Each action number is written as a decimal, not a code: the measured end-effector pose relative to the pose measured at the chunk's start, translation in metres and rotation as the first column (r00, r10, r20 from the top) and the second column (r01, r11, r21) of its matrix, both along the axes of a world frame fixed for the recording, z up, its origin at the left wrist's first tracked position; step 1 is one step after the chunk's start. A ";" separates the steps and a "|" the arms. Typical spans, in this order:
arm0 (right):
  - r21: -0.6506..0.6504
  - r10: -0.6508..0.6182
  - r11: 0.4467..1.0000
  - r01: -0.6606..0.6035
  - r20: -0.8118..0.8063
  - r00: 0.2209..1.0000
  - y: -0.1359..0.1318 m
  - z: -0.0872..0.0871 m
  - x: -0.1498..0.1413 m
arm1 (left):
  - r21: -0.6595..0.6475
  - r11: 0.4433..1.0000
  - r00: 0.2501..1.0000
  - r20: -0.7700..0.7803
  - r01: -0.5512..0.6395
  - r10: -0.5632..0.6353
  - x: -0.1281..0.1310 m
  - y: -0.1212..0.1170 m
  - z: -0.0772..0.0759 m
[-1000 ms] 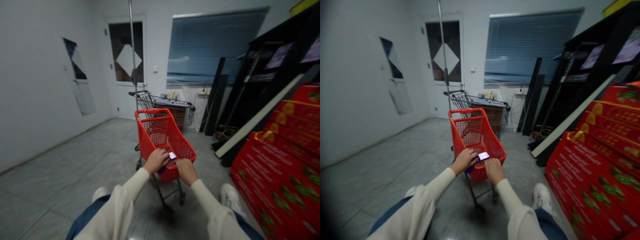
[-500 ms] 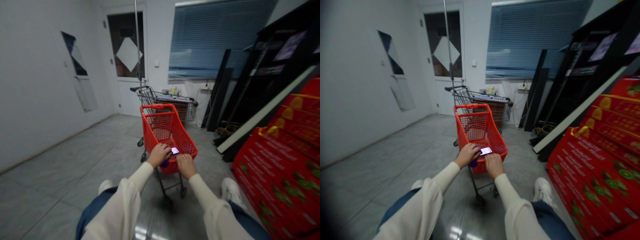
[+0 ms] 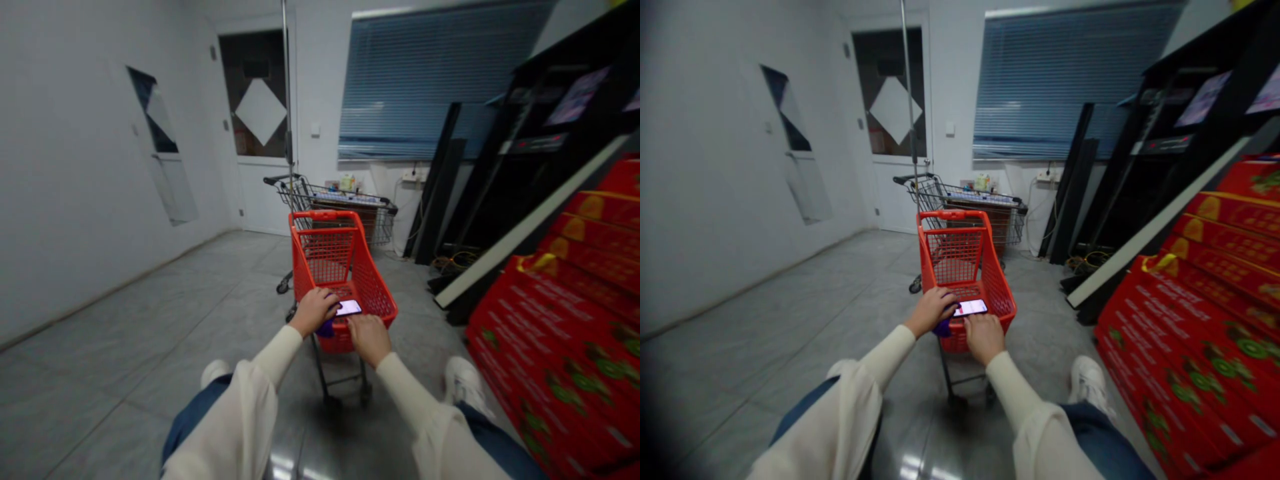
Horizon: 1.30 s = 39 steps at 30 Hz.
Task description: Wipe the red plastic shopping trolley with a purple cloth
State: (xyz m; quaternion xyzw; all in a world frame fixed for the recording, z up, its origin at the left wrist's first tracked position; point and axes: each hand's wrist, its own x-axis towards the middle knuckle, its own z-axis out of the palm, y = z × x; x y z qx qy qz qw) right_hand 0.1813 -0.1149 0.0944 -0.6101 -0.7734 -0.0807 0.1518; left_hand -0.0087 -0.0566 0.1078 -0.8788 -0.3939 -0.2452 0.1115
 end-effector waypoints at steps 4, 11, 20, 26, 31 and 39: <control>-0.010 0.012 1.000 -0.012 0.040 0.999 0.015 0.008 0.023 | -0.008 0.998 0.998 0.006 -0.062 0.062 0.000 0.003 0.000; -0.034 -0.050 0.998 0.053 0.093 0.994 0.030 -0.003 0.047 | 0.037 0.988 0.988 0.019 -0.152 0.151 0.028 -0.010 -0.011; -0.100 -0.003 0.995 0.011 0.084 0.996 0.012 0.006 0.012 | 0.047 0.955 0.955 0.072 -0.291 0.288 0.009 -0.007 -0.018; -0.094 0.055 0.995 -0.046 0.093 0.994 0.014 0.010 0.029 | 0.017 0.977 0.978 0.012 -0.211 0.211 0.000 -0.012 -0.016; -0.077 0.031 0.997 -0.025 0.070 0.997 0.015 0.001 0.016 | -0.045 0.926 0.922 0.088 -0.376 0.378 0.024 -0.012 -0.015; -0.024 0.017 1.000 -0.014 0.104 0.994 0.013 0.000 -0.003 | -0.049 0.932 0.929 0.070 -0.360 0.363 0.023 -0.007 -0.016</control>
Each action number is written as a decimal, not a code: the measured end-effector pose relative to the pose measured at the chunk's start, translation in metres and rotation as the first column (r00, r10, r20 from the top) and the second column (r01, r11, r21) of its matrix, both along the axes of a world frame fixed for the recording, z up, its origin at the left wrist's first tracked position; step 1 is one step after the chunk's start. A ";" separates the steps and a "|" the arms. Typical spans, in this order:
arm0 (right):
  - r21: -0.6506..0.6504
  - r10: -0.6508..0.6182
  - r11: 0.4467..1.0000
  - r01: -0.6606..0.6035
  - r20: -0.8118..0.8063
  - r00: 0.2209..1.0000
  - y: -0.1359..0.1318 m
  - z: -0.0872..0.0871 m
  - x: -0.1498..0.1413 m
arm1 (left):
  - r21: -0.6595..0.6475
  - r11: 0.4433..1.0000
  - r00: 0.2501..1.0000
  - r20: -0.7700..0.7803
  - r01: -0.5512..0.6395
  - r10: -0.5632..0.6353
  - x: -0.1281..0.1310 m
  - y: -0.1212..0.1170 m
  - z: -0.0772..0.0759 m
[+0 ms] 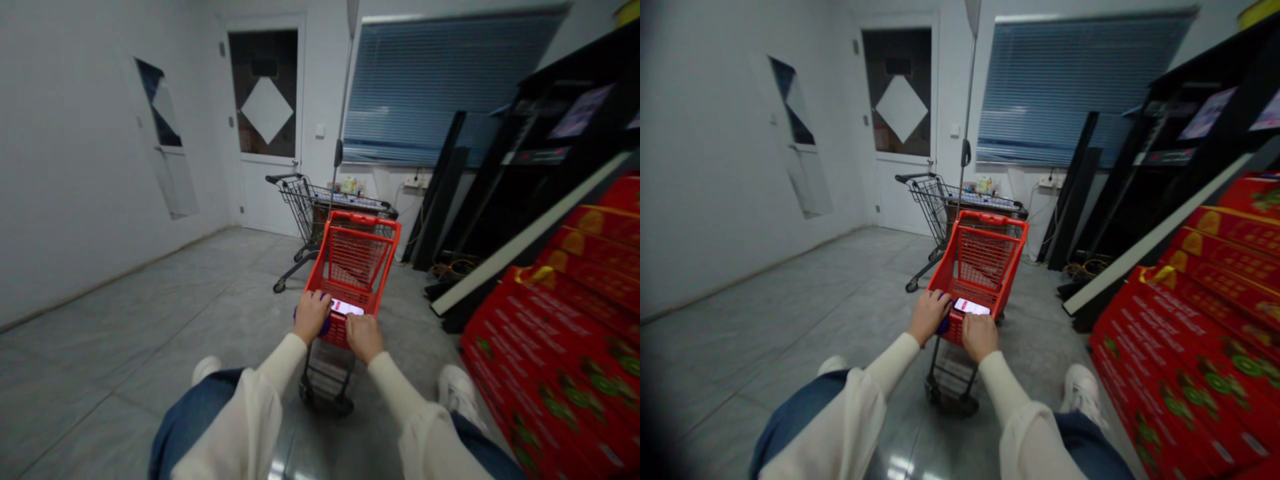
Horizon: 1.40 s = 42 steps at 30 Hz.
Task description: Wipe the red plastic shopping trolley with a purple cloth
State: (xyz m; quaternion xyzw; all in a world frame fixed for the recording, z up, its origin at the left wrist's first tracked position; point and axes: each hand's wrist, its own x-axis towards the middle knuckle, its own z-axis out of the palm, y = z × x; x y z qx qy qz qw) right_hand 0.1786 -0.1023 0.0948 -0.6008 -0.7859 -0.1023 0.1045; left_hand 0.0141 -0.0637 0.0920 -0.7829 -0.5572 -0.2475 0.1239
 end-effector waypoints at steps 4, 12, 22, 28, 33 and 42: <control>-0.005 -0.002 1.000 0.002 -0.006 1.000 -0.003 0.000 -0.012 | 0.018 0.997 0.993 0.091 -0.078 0.076 -0.014 0.001 -0.003; 0.036 0.092 0.995 -0.090 -0.061 0.994 0.002 0.006 0.007 | -0.069 0.993 0.994 -0.027 0.100 -0.102 -0.025 0.010 0.002; 0.061 0.079 0.995 -0.077 -0.026 0.997 0.008 -0.001 0.008 | 0.001 0.996 0.996 -0.011 0.094 -0.094 -0.010 0.004 -0.007; 0.068 0.040 0.997 -0.037 -0.045 0.998 -0.005 0.002 -0.006 | -0.019 0.999 0.994 0.105 0.029 -0.027 -0.041 0.023 -0.005; 0.025 0.108 0.994 -0.107 -0.057 0.993 -0.005 0.007 -0.014 | -0.023 0.994 0.991 0.079 0.109 -0.107 -0.045 0.012 -0.007; 0.109 0.105 0.989 -0.097 -0.070 0.992 0.021 -0.003 0.003 | -0.021 0.999 0.994 0.096 0.047 -0.045 -0.046 0.011 -0.007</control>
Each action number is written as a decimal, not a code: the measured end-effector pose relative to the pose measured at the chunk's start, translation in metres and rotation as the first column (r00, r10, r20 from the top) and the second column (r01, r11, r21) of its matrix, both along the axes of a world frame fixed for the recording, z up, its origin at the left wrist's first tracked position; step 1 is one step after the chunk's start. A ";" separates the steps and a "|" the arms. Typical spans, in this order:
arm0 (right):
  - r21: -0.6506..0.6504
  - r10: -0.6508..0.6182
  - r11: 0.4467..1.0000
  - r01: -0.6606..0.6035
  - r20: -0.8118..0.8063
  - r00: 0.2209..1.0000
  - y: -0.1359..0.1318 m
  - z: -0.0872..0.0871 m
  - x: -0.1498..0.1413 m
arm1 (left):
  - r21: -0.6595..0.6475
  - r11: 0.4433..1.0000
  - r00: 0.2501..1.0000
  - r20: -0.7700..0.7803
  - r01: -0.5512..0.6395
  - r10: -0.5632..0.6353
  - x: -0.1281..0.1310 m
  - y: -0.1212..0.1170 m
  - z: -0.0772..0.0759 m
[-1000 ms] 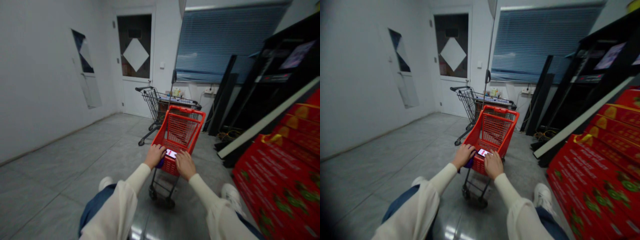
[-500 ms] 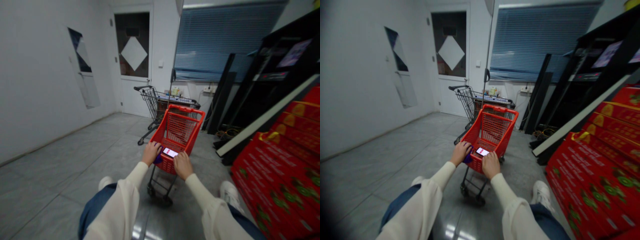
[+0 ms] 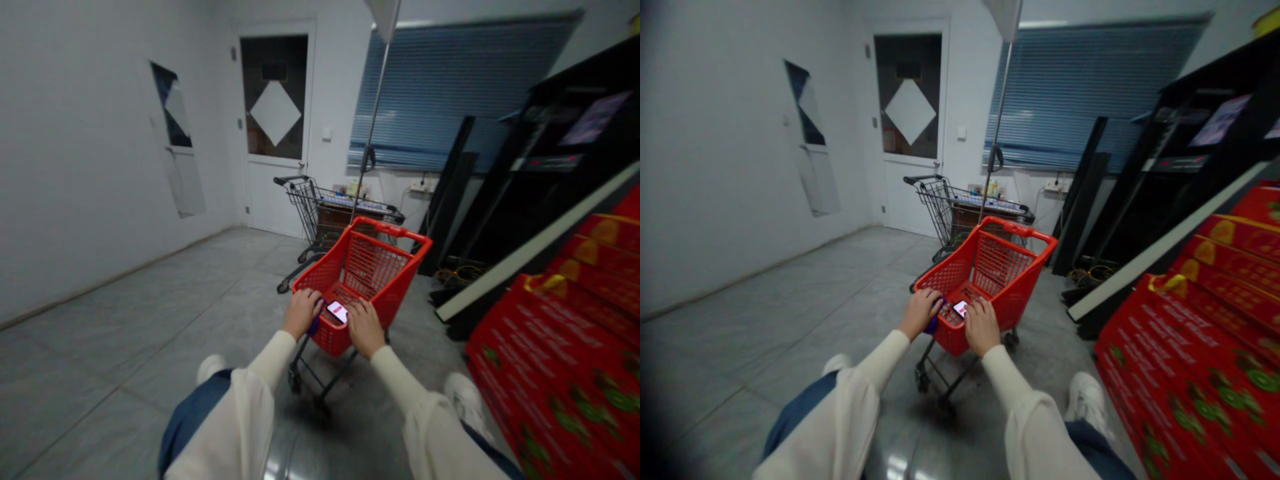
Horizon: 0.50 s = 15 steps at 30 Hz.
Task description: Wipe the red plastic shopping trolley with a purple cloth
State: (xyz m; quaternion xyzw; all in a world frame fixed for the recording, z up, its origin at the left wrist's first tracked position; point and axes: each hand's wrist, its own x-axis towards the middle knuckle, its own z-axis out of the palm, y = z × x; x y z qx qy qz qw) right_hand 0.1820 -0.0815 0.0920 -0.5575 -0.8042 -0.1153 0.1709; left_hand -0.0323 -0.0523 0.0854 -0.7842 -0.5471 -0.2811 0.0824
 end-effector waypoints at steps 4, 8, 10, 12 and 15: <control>0.037 -0.031 0.999 0.032 -0.013 0.999 -0.003 -0.007 -0.013 | 0.020 0.992 0.991 -0.046 0.128 -0.127 0.010 -0.012 -0.004; 0.055 -0.016 0.998 0.017 -0.025 1.000 -0.011 -0.007 -0.017 | 0.000 0.991 0.989 -0.055 0.136 -0.136 -0.002 -0.005 0.001; 0.054 -0.029 0.998 0.031 -0.037 0.999 -0.013 -0.005 -0.018 | -0.011 0.998 0.998 -0.022 0.063 -0.064 -0.010 0.003 0.004; 0.038 -0.026 0.999 0.027 -0.028 0.999 -0.011 -0.001 -0.017 | -0.019 1.000 1.000 -0.001 0.017 -0.017 -0.014 0.006 0.005; 0.006 0.009 1.000 -0.009 -0.001 1.000 -0.002 0.007 -0.008 | -0.015 0.997 0.997 -0.017 0.075 -0.075 -0.010 -0.003 0.004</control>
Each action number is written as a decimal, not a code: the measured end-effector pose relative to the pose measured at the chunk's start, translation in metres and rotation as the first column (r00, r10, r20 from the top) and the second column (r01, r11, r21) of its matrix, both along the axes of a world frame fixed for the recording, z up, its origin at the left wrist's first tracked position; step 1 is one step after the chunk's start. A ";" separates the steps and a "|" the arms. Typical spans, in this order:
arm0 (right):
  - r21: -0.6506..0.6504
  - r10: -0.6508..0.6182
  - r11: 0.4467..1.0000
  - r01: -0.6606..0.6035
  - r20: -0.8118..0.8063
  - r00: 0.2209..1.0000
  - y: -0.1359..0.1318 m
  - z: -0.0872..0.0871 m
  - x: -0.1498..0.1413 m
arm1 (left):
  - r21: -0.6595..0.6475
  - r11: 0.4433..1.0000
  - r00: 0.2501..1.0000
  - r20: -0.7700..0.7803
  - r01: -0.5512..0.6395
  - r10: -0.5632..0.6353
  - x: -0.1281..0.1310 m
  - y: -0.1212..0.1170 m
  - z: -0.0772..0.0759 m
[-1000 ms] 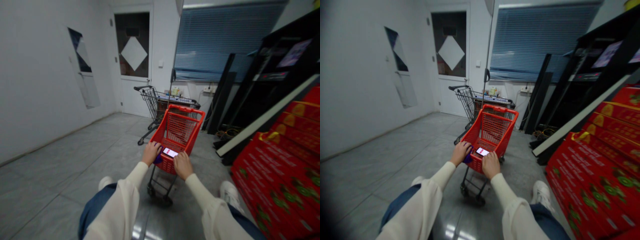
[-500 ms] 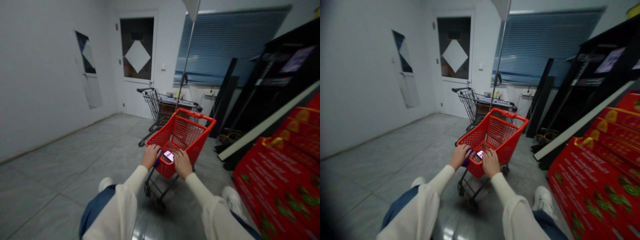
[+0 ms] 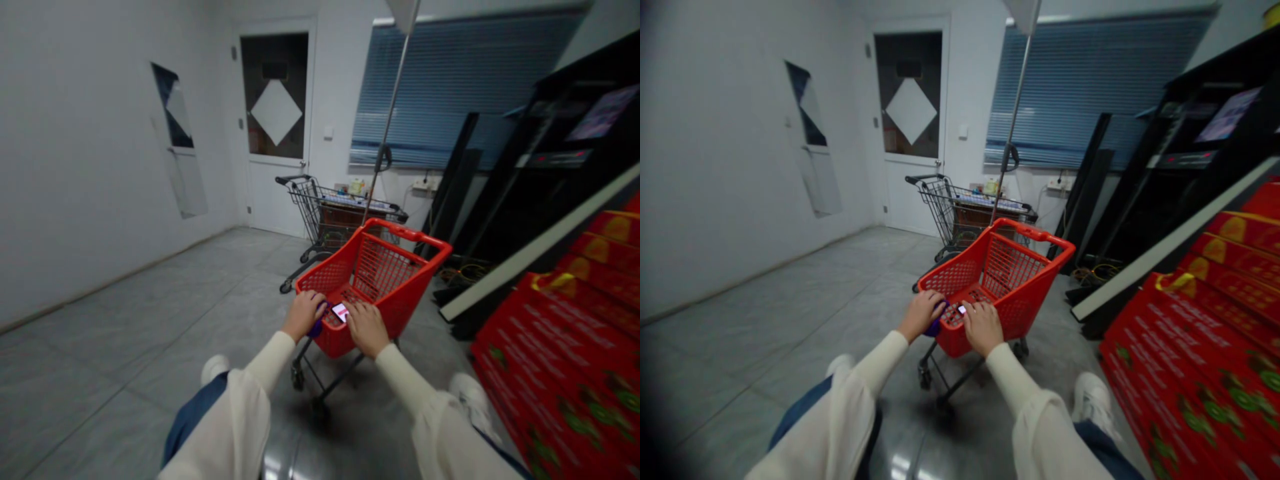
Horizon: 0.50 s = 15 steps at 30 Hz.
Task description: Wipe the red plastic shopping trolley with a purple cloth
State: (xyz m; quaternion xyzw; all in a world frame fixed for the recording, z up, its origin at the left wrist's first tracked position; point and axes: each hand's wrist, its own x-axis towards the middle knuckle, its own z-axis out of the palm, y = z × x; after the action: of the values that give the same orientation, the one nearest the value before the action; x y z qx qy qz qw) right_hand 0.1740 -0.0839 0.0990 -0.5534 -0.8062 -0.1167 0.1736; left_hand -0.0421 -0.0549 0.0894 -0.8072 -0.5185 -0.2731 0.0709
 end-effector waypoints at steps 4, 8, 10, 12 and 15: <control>0.006 -0.031 1.000 0.031 -0.004 1.000 0.014 0.007 0.018 | 0.012 0.993 0.993 -0.010 0.114 -0.114 0.005 -0.010 -0.003; 0.004 -0.063 0.998 0.063 0.033 0.997 0.015 0.006 0.014 | 0.008 1.000 0.996 0.085 -0.004 0.003 0.003 -0.002 -0.003; 0.013 -0.108 0.994 0.107 0.043 0.993 0.012 0.006 0.004 | 0.007 0.996 0.986 0.143 -0.092 0.090 0.008 -0.002 -0.003; 0.013 -0.162 0.987 0.162 0.046 0.986 0.010 0.007 -0.007 | 0.005 0.994 0.983 0.151 -0.108 0.106 0.017 -0.009 -0.004; 0.025 -0.205 0.979 0.204 0.045 0.978 0.007 0.010 -0.017 | -0.005 0.999 0.995 0.094 -0.033 0.033 0.026 -0.022 -0.003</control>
State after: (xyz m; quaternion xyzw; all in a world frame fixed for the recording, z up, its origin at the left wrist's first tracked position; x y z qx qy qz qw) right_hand 0.1574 -0.0764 0.1094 -0.6289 -0.7475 -0.1551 0.1471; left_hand -0.0157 -0.0764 0.0861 -0.7849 -0.5352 -0.3084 0.0495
